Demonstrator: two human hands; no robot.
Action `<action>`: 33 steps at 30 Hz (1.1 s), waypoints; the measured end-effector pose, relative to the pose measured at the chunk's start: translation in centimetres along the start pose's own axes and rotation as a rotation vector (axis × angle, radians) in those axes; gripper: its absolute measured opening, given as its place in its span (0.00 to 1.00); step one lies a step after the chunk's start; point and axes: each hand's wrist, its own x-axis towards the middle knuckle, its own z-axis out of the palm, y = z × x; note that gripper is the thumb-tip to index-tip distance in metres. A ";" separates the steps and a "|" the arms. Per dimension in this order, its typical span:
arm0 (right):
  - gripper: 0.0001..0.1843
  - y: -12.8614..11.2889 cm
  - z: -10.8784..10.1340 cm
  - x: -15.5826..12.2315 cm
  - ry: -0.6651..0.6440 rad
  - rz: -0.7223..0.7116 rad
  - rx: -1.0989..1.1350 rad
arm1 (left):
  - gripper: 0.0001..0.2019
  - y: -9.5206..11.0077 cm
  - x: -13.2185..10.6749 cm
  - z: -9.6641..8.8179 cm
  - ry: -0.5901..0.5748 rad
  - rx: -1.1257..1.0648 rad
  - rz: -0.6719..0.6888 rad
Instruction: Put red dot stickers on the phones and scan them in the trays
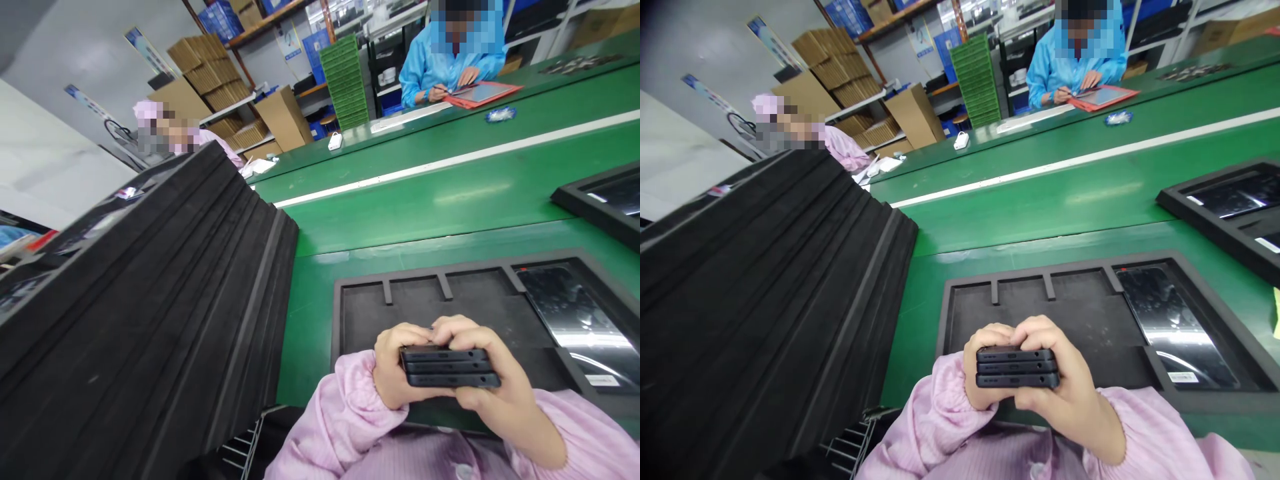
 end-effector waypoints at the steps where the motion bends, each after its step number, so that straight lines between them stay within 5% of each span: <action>1: 0.15 0.0 0.0 -0.1 -0.010 0.002 0.007 | 0.24 -0.1 -0.1 -0.1 0.006 -0.016 -0.002; 4: 0.15 -0.1 0.1 -0.5 -0.053 0.010 0.014 | 0.25 -0.3 -0.8 -0.3 0.012 -0.035 -0.043; 11: 0.18 -0.2 -0.3 -1.1 -0.119 -0.017 0.009 | 0.09 0.1 -2.1 0.0 0.056 0.039 -0.040; 20: 0.19 0.0 -0.6 -1.0 -0.160 -0.060 0.013 | 0.07 -0.5 -1.9 -0.1 0.006 0.019 0.103; 33: 0.20 0.2 -0.8 -1.2 -0.173 -0.105 0.002 | 0.08 -0.4 -1.9 -0.3 -0.049 0.032 0.106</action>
